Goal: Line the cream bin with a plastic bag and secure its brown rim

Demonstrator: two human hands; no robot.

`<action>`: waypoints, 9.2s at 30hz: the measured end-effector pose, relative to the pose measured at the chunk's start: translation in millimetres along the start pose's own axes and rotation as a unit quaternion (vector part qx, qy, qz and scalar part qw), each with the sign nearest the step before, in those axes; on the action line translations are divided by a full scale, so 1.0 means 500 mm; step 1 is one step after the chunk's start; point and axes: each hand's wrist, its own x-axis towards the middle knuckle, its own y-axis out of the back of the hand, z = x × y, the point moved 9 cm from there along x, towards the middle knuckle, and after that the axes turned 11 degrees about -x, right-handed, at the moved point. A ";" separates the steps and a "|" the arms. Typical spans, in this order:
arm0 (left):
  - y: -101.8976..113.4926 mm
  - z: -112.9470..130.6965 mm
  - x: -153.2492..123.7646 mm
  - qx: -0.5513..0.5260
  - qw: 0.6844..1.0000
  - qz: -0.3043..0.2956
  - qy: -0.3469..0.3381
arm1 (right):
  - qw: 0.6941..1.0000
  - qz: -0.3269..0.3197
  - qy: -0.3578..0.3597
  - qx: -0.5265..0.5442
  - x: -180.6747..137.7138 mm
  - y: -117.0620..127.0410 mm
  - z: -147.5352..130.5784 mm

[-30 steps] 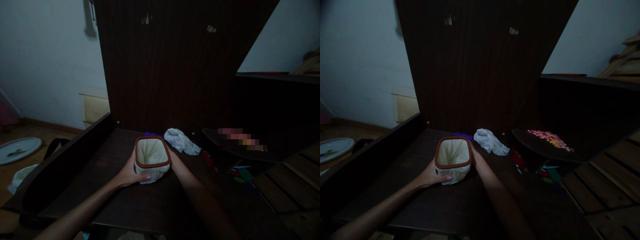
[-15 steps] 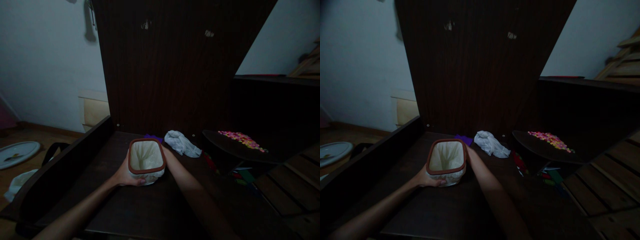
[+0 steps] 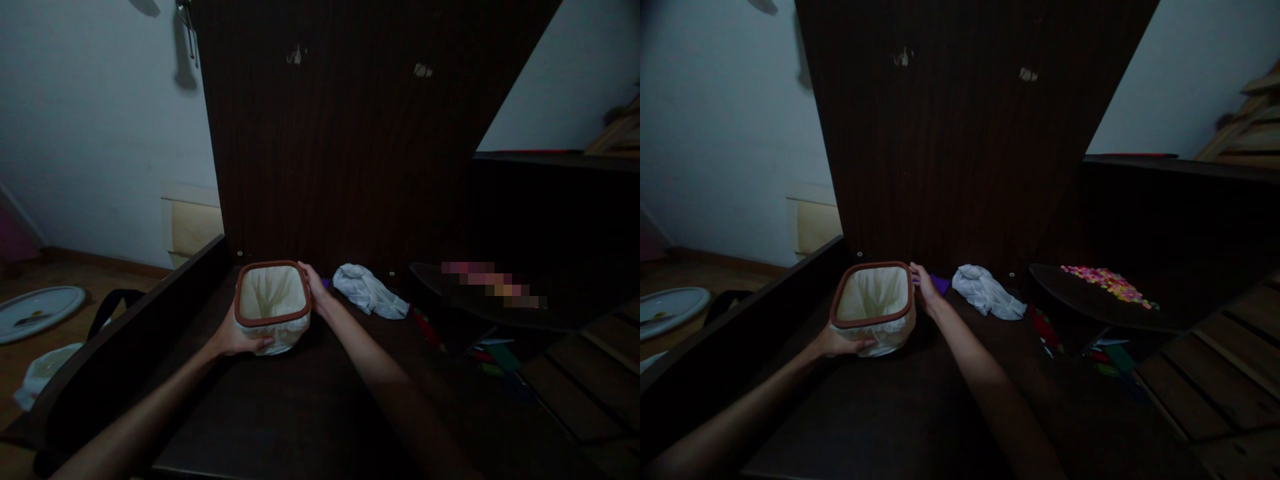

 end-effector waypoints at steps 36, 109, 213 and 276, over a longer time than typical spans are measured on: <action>0.081 -0.090 0.269 0.128 0.990 -0.049 0.036 | 0.998 0.013 -0.055 -0.040 -0.146 0.326 0.079; -0.177 -0.170 -0.106 0.533 0.699 -0.475 -0.045 | 0.634 -0.131 0.265 -0.715 -0.282 0.190 0.106; -0.170 -0.166 -0.098 0.493 0.737 -0.463 0.005 | 0.648 -0.184 0.164 -0.721 -0.278 0.182 0.107; -0.089 0.071 0.180 0.635 0.700 -0.147 -0.293 | 0.668 -0.179 0.164 -0.704 -0.275 0.187 0.106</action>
